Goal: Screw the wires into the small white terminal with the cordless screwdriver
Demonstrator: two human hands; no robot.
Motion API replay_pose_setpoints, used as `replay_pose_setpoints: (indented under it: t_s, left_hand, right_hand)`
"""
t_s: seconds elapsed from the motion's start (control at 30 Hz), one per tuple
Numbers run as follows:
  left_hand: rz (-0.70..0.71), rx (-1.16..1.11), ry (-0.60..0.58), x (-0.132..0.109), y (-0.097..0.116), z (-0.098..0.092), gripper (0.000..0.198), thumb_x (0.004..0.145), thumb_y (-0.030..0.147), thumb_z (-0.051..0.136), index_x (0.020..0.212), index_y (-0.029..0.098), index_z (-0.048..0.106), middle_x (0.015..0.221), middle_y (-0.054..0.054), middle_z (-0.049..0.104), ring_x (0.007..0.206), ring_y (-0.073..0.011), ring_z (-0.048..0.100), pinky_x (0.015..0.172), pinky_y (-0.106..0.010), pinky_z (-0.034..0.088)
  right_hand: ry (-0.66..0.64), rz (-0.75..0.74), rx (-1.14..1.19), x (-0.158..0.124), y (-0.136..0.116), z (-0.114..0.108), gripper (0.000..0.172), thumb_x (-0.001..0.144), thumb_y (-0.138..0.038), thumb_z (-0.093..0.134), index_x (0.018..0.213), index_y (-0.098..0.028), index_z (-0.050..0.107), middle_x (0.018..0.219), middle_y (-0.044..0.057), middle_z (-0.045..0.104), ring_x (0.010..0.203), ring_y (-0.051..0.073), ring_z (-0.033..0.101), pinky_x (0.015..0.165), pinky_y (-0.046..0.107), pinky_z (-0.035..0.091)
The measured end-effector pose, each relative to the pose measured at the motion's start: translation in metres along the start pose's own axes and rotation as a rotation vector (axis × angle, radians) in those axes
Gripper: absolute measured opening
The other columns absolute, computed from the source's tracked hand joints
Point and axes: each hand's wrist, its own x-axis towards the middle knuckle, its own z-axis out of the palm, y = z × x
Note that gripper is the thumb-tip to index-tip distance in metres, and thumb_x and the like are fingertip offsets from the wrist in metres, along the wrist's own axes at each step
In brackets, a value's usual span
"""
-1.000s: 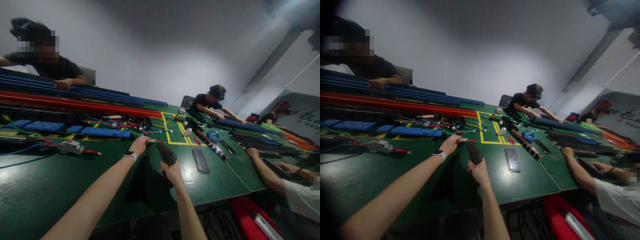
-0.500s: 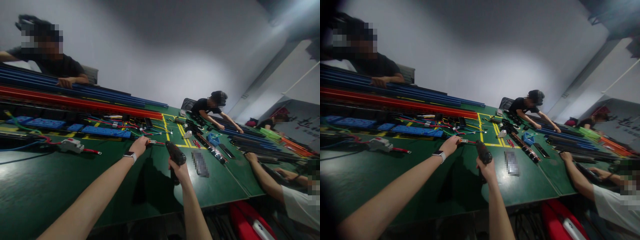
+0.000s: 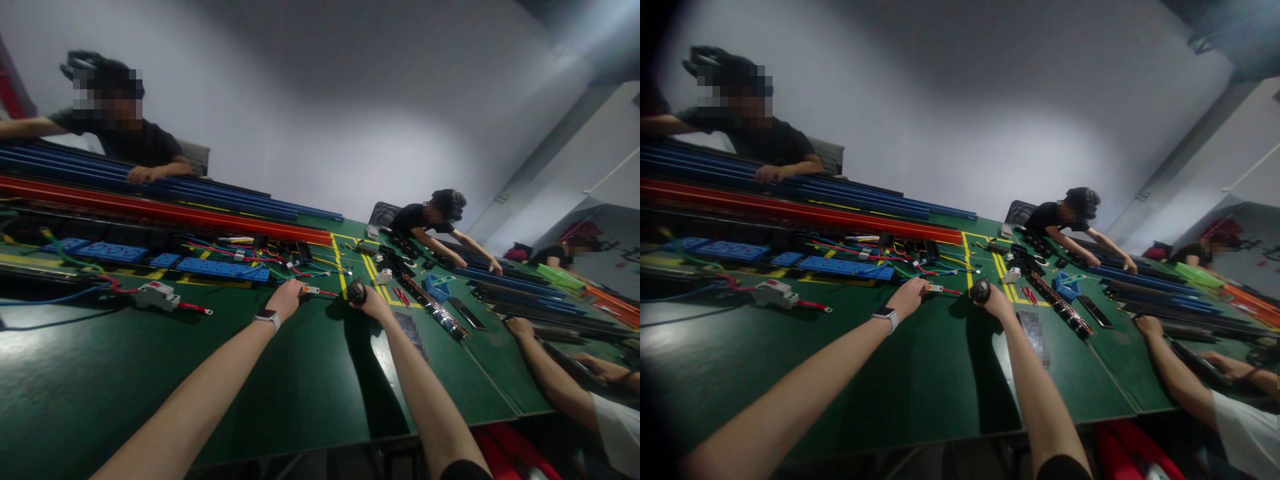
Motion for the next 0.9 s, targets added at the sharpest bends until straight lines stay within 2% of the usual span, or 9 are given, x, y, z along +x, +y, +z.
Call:
replay_pose_setpoints:
  t_s: [0.1, 0.23, 0.3, 0.37, 0.43, 0.53, 0.63, 0.73, 0.9]
  left_hand:
    - [0.005, 0.012, -0.006, 0.0, 0.001, -0.001, 0.031, 0.092, 0.009, 0.044, 0.111, 0.019, 0.068, 0.11, -0.011, 0.063, 0.102, -0.0224, 0.058, 0.093, -0.035, 0.045]
    - [0.0, 0.014, -0.008, 0.0, 0.001, -0.001, 0.03, 0.093, 0.01, 0.045, 0.11, 0.019, 0.067, 0.107, -0.01, 0.063, 0.103, -0.0222, 0.058, 0.094, -0.035, 0.045]
    - [0.005, 0.004, -0.004, 0.001, 0.0, 0.0, 0.03, 0.093, 0.01, 0.045, 0.11, 0.019, 0.067, 0.107, -0.01, 0.063, 0.104, -0.0222, 0.058, 0.096, -0.035, 0.045]
    - [0.009, -0.007, 0.003, 0.001, -0.001, 0.001, 0.03, 0.092, 0.01, 0.046, 0.11, 0.02, 0.067, 0.109, -0.01, 0.063, 0.104, -0.0223, 0.059, 0.097, -0.036, 0.046]
    - [0.01, -0.016, 0.013, 0.001, -0.002, 0.003, 0.03, 0.091, 0.009, 0.047, 0.11, 0.02, 0.068, 0.109, -0.01, 0.063, 0.106, -0.0227, 0.059, 0.098, -0.036, 0.046]
    - [0.021, -0.037, 0.035, 0.001, -0.003, 0.004, 0.031, 0.09, 0.007, 0.049, 0.112, 0.019, 0.067, 0.111, -0.011, 0.063, 0.109, -0.0231, 0.059, 0.1, -0.036, 0.046]
    - [0.008, -0.086, 0.03, 0.001, -0.003, 0.003, 0.032, 0.089, 0.008, 0.051, 0.114, 0.019, 0.067, 0.114, -0.011, 0.064, 0.111, -0.0222, 0.06, 0.102, -0.036, 0.047]
    - [0.007, -0.136, 0.033, -0.001, -0.003, -0.003, 0.03, 0.091, 0.013, 0.053, 0.118, 0.019, 0.066, 0.118, -0.011, 0.064, 0.114, -0.0215, 0.06, 0.104, -0.037, 0.048]
    - [0.12, -0.104, -0.05, -0.008, -0.012, -0.019, 0.036, 0.092, 0.018, 0.055, 0.127, 0.02, 0.062, 0.128, -0.011, 0.065, 0.125, -0.0228, 0.057, 0.113, -0.041, 0.042]
  right_hand:
    - [-0.07, -0.008, -0.045, 0.011, 0.004, -0.001, 0.069, 0.063, -0.038, 0.09, 0.124, -0.019, 0.064, 0.109, 0.013, 0.073, 0.099, 0.031, 0.069, 0.079, 0.033, 0.049]
    - [-0.148, -0.029, -0.093, 0.019, 0.005, -0.012, 0.072, 0.058, -0.026, 0.09, 0.125, -0.02, 0.065, 0.11, 0.01, 0.073, 0.097, 0.028, 0.068, 0.082, 0.033, 0.049]
    - [-0.146, -0.045, -0.124, 0.02, 0.0, -0.018, 0.074, 0.055, -0.019, 0.089, 0.125, -0.019, 0.066, 0.117, 0.014, 0.07, 0.105, 0.031, 0.066, 0.088, 0.035, 0.047]
    - [-0.101, -0.081, -0.144, 0.019, -0.014, -0.016, 0.075, 0.059, -0.017, 0.086, 0.13, -0.017, 0.063, 0.133, 0.02, 0.06, 0.121, 0.036, 0.057, 0.098, 0.038, 0.042]
    - [-0.061, -0.154, -0.132, 0.014, -0.035, -0.002, 0.077, 0.071, -0.022, 0.081, 0.142, -0.021, 0.053, 0.147, 0.018, 0.05, 0.133, 0.034, 0.047, 0.106, 0.038, 0.036]
    - [-0.079, -0.333, -0.064, 0.003, -0.074, 0.036, 0.078, 0.08, -0.039, 0.077, 0.148, -0.019, 0.046, 0.146, 0.015, 0.051, 0.131, 0.03, 0.047, 0.106, 0.036, 0.036]
    - [-0.039, -0.291, -0.026, -0.009, -0.105, 0.073, 0.056, 0.092, -0.041, 0.064, 0.141, -0.019, 0.052, 0.138, 0.014, 0.056, 0.124, 0.029, 0.052, 0.103, 0.037, 0.036]
    - [0.004, -0.254, -0.002, -0.016, -0.116, 0.091, 0.04, 0.099, -0.03, 0.051, 0.137, -0.019, 0.056, 0.136, 0.015, 0.057, 0.123, 0.03, 0.052, 0.102, 0.04, 0.034]
    - [0.01, -0.247, 0.022, -0.012, -0.111, 0.091, 0.033, 0.1, -0.027, 0.05, 0.132, -0.026, 0.058, 0.132, 0.011, 0.059, 0.123, 0.028, 0.05, 0.101, 0.041, 0.032]
